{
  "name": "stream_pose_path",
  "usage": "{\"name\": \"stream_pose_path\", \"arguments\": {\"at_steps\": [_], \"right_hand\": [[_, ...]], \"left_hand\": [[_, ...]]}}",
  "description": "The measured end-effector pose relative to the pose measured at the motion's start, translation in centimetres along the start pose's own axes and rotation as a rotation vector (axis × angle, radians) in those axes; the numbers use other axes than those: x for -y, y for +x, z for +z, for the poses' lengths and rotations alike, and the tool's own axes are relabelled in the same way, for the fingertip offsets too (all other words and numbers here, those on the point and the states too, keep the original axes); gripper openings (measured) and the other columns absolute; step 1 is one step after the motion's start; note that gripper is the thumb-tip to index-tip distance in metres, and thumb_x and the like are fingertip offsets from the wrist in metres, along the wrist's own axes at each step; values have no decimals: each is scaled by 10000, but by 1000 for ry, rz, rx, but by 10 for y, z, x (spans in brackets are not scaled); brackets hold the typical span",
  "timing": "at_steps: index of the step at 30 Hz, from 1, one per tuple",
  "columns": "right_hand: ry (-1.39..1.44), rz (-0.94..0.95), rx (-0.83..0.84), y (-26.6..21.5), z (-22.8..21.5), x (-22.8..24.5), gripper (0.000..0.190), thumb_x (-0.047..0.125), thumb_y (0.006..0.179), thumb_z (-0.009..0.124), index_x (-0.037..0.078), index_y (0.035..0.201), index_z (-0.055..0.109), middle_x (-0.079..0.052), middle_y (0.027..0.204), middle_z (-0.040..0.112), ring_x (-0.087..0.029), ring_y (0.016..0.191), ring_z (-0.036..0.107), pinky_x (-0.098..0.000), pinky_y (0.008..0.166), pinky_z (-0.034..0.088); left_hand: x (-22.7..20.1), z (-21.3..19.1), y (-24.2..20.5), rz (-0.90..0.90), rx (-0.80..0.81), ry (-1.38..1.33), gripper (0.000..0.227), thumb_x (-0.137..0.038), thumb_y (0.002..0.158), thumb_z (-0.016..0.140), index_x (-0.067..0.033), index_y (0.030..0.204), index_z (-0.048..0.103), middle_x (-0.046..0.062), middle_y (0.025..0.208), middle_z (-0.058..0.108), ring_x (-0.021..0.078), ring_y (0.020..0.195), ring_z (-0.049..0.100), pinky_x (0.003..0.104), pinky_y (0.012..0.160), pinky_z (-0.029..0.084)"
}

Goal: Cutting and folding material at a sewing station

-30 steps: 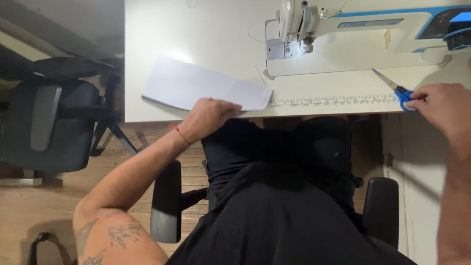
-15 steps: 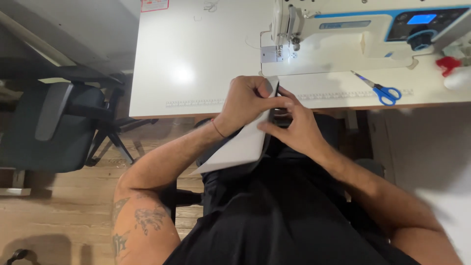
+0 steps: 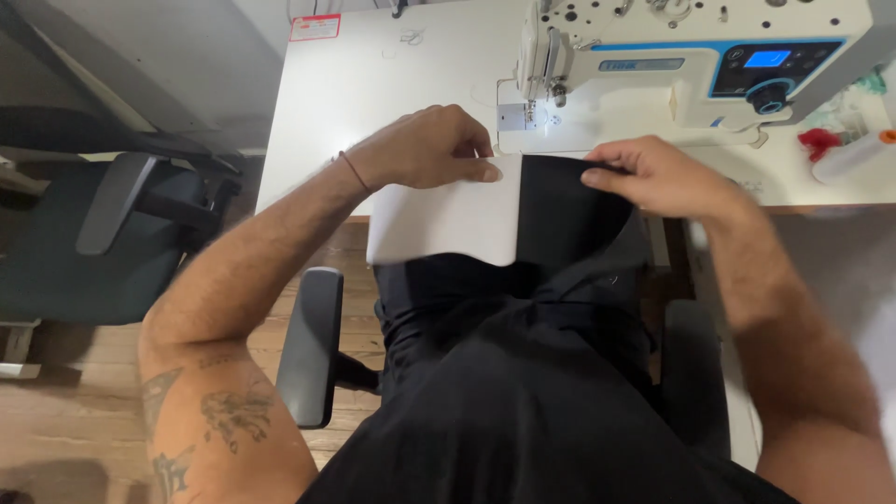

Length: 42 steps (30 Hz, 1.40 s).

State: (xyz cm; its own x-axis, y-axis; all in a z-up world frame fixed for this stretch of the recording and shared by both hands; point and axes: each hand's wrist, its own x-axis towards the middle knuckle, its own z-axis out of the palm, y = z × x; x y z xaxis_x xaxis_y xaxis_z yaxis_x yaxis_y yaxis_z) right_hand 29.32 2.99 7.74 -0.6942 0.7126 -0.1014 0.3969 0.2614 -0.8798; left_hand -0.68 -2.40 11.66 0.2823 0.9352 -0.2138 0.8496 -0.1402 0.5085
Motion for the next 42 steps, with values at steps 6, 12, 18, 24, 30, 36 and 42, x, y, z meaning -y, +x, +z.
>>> {"name": "stream_pose_path", "arguments": {"at_steps": [6, 12, 18, 24, 30, 36, 42], "right_hand": [[-25, 288, 92, 13, -16, 15, 486, 240, 969, 563, 41, 1410, 607, -13, 1356, 697, -114, 1251, 623, -266, 1163, 408], [-79, 351, 146, 16, -2, 47, 369, 163, 947, 638, 97, 1304, 701, -2, 1284, 768, -143, 1169, 702, -278, 1131, 444], [89, -129, -21, 28, 35, 48, 308, 214, 939, 752, 65, 1208, 744, 53, 905, 689, -26, 830, 596, -188, 760, 479], [207, -48, 0, 30, 47, 43, 147, 174, 959, 742, 35, 993, 774, 9, 817, 726, -69, 692, 646, -202, 597, 527], [339, 16, 92, 38, 49, 41, 305, 172, 841, 777, -12, 1084, 764, -87, 1062, 788, -163, 954, 745, -275, 875, 621], [758, 35, -89, 92, 66, 0, 207, 146, 792, 834, 83, 982, 783, -70, 1021, 791, -162, 945, 759, -268, 955, 624], [888, -185, -344, 118, 88, -10, 178, 141, 913, 848, 48, 820, 727, -97, 706, 715, -205, 659, 770, -308, 621, 657]], "left_hand": [[13, -9, -1, 165, -222, -232, 365, -461, 906, 838, -141, 766, 733, -88, 520, 421, 52, 471, 295, 238, 464, 212], [-3, -26, -8, 314, -249, -144, 321, -399, 920, 867, -112, 801, 786, -78, 514, 383, 65, 518, 273, 262, 506, 238], [-25, -24, -18, 182, -296, -226, 331, -400, 913, 878, -147, 745, 745, -83, 534, 411, 63, 535, 303, 267, 516, 245], [-13, -35, -34, 137, -199, -192, 267, -347, 890, 907, -138, 774, 788, -79, 511, 463, 46, 496, 327, 242, 475, 257], [-6, -49, -33, 172, -27, -101, 360, -393, 698, 982, -146, 846, 765, -63, 729, 720, 65, 613, 617, 220, 531, 452], [37, -27, 1, 354, -898, 711, 547, -350, 774, 979, -144, 1194, 695, 73, 1137, 693, 298, 1018, 662, 427, 835, 473], [25, 11, -75, -174, -723, -144, 652, -647, 932, 710, -47, 676, 702, 170, 549, 641, 443, 638, 701, 453, 610, 510]]}}
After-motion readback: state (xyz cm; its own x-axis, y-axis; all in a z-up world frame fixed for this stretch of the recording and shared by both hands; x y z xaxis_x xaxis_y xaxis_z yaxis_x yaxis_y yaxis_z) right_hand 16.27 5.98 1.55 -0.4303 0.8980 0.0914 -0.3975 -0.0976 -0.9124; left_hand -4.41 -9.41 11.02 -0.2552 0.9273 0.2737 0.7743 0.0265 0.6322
